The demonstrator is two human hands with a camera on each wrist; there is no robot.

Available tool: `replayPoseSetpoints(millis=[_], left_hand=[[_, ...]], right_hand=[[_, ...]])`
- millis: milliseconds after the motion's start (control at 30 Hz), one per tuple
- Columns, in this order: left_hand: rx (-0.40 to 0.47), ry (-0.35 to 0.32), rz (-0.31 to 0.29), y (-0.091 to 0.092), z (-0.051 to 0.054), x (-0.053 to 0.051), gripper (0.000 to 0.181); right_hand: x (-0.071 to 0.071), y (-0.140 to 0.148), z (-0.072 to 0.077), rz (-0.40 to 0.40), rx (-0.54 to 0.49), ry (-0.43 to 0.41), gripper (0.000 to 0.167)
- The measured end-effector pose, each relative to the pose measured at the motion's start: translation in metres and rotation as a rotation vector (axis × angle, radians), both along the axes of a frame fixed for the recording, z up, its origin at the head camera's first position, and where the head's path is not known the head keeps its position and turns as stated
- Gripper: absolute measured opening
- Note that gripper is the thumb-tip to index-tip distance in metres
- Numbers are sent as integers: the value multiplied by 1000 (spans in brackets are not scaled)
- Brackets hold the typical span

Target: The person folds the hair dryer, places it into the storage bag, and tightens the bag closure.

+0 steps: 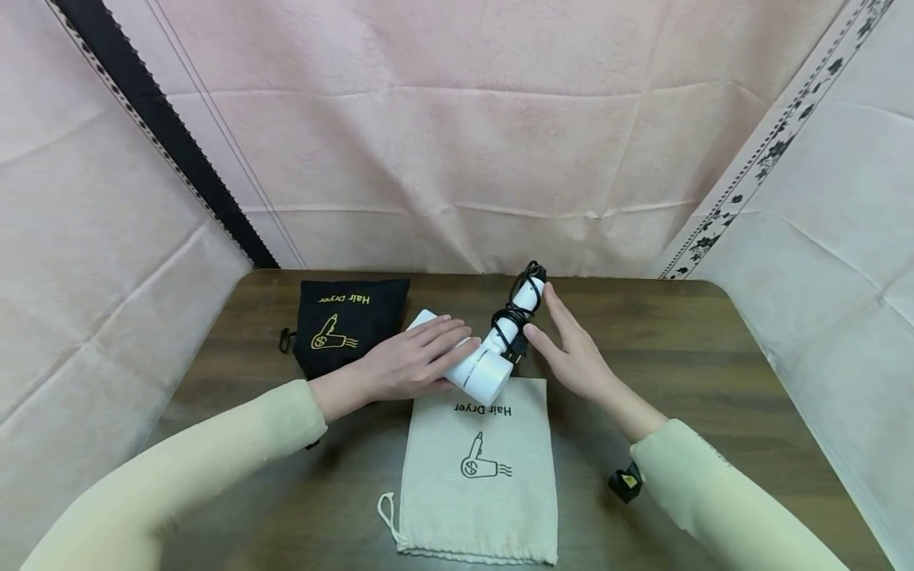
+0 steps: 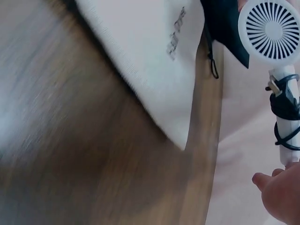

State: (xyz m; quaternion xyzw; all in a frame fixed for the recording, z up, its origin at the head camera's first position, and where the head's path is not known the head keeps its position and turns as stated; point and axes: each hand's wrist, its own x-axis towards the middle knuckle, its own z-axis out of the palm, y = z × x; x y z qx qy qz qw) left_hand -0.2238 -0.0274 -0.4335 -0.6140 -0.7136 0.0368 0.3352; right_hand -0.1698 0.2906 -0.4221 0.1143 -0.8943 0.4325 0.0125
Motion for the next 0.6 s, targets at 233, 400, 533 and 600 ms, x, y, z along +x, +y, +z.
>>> replayPoseSetpoints(millis=[233,400,533,600], left_hand=[[48,127,-43,-1,4,5,60],[78,168,-56,-1,7,6,59],[101,196,-65,0,8,7,59],[107,205,-65,1,10,8,58]], right_hand=[[-5,-18,4,11,-170,18,77],[-10,-33,7,4,-293,22,78],[-18,-41,9,-15,-336,47,78],[-21,-44,10,-28,-348,75,78]])
